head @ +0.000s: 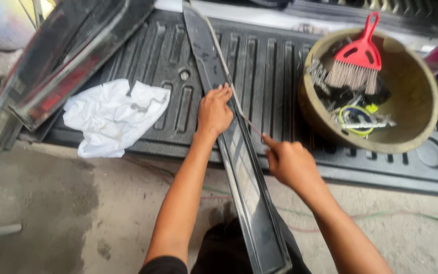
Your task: The person holds a long chrome car window trim strip on a pickup truck bed and runs a small blade along its edge, scraping residue off the strip while steadying it with the other hand. They work the blade along the length of the strip, repositioning it as they go.
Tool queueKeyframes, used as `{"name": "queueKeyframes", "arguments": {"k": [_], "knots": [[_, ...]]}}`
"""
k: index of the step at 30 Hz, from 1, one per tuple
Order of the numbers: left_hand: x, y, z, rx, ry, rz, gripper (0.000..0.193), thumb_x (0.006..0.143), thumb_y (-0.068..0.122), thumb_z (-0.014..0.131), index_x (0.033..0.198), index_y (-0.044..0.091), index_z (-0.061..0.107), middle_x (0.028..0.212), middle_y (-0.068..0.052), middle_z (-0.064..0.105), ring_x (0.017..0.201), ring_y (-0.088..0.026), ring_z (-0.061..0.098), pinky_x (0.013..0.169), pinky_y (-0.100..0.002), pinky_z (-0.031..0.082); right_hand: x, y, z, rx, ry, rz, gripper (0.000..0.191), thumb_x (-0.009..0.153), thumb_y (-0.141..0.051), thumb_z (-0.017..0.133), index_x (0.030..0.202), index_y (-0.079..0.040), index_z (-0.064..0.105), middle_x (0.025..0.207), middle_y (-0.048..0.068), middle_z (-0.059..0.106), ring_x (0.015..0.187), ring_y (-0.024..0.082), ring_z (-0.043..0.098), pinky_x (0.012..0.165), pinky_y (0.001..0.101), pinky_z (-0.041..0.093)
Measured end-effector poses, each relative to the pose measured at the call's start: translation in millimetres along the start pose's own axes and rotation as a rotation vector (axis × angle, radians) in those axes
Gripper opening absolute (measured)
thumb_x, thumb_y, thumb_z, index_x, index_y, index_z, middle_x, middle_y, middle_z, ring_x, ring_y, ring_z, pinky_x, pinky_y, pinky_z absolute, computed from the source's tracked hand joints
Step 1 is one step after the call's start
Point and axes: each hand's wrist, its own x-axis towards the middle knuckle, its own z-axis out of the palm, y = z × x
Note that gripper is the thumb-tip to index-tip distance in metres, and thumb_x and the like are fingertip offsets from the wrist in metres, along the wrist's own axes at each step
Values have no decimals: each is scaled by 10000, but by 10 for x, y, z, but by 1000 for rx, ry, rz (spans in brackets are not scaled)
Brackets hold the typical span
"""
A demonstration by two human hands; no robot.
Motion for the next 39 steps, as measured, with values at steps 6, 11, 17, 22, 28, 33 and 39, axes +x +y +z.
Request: {"name": "queueKeyframes", "arguments": {"k": [6, 11, 17, 22, 28, 33, 39], "knots": [[-20, 6, 10, 3, -53, -49, 479, 769, -2, 554, 1207, 52, 741, 1381, -83, 663, 1319, -259, 569, 1065, -433, 426, -32, -14, -38, 56, -14, 19, 426, 876, -196, 657, 1297, -225, 708, 780, 255, 701, 764, 450, 693, 766, 536, 553], [-21, -22, 25, 14, -29, -25, 486, 791, 3, 551, 1237, 55, 735, 1399, -87, 663, 1344, -264, 572, 1111, -414, 438, -73, -53, -31, 45, -12, 47, 427, 877, -207, 659, 1299, -244, 708, 755, 252, 697, 750, 448, 687, 754, 545, 545], [-60, -8, 21, 24, -75, -43, 495, 792, 12, 563, 1263, 36, 717, 1407, -94, 650, 1342, -269, 562, 1101, -422, 433, -58, -28, -33, 74, -32, 38, 420, 878, -196, 656, 1294, -217, 707, 731, 255, 681, 730, 451, 675, 733, 541, 540], [-51, -2, 32, 13, -55, -103, 488, 796, 10, 553, 1248, 64, 727, 1417, -73, 642, 1347, -248, 554, 1097, -419, 409, -30, -4, -52, 52, -22, 26, 418, 859, -190, 658, 1270, -226, 721, 718, 249, 683, 711, 440, 685, 726, 539, 542], [-43, 3, 26, 33, -41, -64, 482, 802, 3, 550, 1249, 51, 725, 1412, -83, 644, 1338, -252, 558, 1108, -422, 402, -21, -37, -65, 62, -16, 45, 430, 862, -203, 659, 1284, -246, 725, 718, 240, 690, 708, 439, 683, 716, 539, 545], [-52, 33, 4, 13, -17, -69, 476, 811, 5, 553, 1256, 34, 720, 1410, -95, 646, 1350, -261, 555, 1126, -402, 419, 87, -88, -23, 66, 31, -5, 421, 886, -191, 636, 1300, -219, 699, 753, 229, 690, 705, 434, 690, 676, 519, 558], [-56, 75, -29, -21, -40, -103, 474, 827, -7, 532, 1260, 41, 719, 1411, -75, 650, 1354, -234, 549, 1152, -396, 393, -129, -102, 28, -12, -89, 94, 470, 868, -197, 636, 1327, -287, 677, 696, 219, 700, 686, 421, 695, 693, 530, 548]]}}
